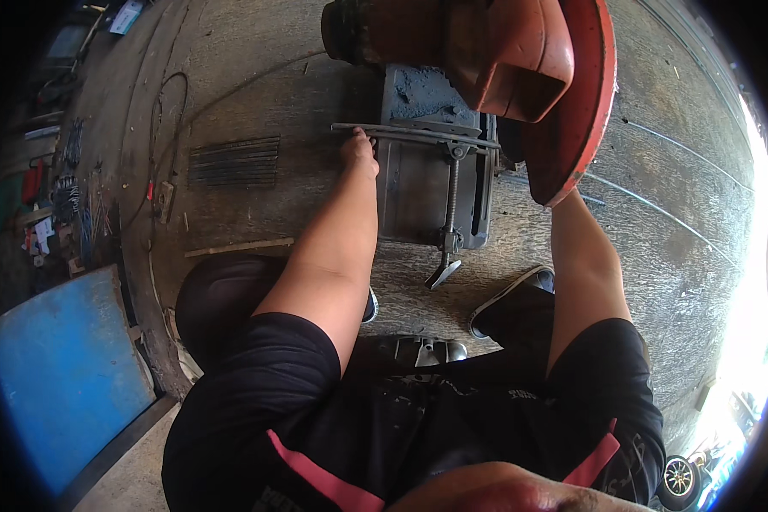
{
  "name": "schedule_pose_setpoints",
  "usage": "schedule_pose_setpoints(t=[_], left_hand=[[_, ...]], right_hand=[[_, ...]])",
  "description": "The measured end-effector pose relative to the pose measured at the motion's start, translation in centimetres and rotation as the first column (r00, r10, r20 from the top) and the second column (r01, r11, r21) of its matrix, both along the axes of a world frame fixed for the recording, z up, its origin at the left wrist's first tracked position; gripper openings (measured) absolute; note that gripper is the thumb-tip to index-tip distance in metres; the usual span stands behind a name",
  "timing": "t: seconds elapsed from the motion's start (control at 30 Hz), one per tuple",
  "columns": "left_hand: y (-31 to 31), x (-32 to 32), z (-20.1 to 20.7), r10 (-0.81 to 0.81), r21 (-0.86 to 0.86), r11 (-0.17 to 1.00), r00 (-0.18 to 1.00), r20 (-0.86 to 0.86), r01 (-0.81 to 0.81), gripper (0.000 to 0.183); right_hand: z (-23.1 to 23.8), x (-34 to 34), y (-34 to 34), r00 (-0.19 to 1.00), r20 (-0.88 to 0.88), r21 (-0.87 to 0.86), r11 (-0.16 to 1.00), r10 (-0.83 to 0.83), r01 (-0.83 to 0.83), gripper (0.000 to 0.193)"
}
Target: Cutting metal rods into smaller pieces using a chop saw.
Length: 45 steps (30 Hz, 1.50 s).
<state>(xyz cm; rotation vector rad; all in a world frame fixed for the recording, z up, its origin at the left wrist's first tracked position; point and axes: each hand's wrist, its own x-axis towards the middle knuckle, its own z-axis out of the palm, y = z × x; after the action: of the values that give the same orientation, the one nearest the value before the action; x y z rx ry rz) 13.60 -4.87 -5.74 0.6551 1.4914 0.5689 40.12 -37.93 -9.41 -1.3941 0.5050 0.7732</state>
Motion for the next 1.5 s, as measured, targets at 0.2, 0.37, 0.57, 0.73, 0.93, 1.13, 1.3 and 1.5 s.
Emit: schedule_pose_setpoints(t=[0.2,0.37,0.57,0.73,0.93,1.13,1.3,1.5], left_hand=[[-1.4,0.4,1.1,-0.091,0.166,0.979,0.981,-0.173,0.121,0.039],[-2.0,1.0,1.6,-0.096,0.256,0.949,0.94,-0.326,0.186,0.042],[0.1,0.8,-0.2,-0.062,0.122,0.988,0.97,-0.233,0.093,0.041],[0.5,0.6,-0.7,-0.024,0.086,0.996,0.991,-0.13,0.036,0.036],[-0.5,1.7,0.9,0.129,0.078,0.989,0.99,-0.055,-0.124,0.043],[-0.9,2.2,1.8,0.173,0.107,0.981,0.982,-0.07,-0.165,0.048],[0.0,1.8,2.0,0.286,0.069,0.954,0.955,0.085,-0.292,0.044],[0.3,1.8,2.0,0.302,0.042,0.947,0.927,0.221,-0.318,0.048]], right_hand=[[1.1,-0.4,0.1,0.988,0.081,0.024,0.991,0.133,-0.135,0.031],[0.8,0.3,-0.4,0.964,-0.229,0.222,0.957,-0.137,0.189,0.033],[0.5,0.7,-0.7,0.846,0.16,-0.272,0.847,0.509,-0.457,0.028],[0.2,0.5,1.2,0.972,0.075,-0.102,0.971,0.223,-0.215,0.027],[0.4,-0.3,1.6,0.997,0.03,-0.024,0.997,0.071,-0.07,0.027],[0.7,-0.7,1.7,1.0,0.0,0.023,0.999,-0.023,0.023,0.027],[1.0,-1.0,2.3,0.998,-0.02,0.035,0.998,-0.056,0.057,0.027],[0.1,-1.4,2.2,0.995,-0.048,0.119,0.988,-0.092,0.097,0.027]])
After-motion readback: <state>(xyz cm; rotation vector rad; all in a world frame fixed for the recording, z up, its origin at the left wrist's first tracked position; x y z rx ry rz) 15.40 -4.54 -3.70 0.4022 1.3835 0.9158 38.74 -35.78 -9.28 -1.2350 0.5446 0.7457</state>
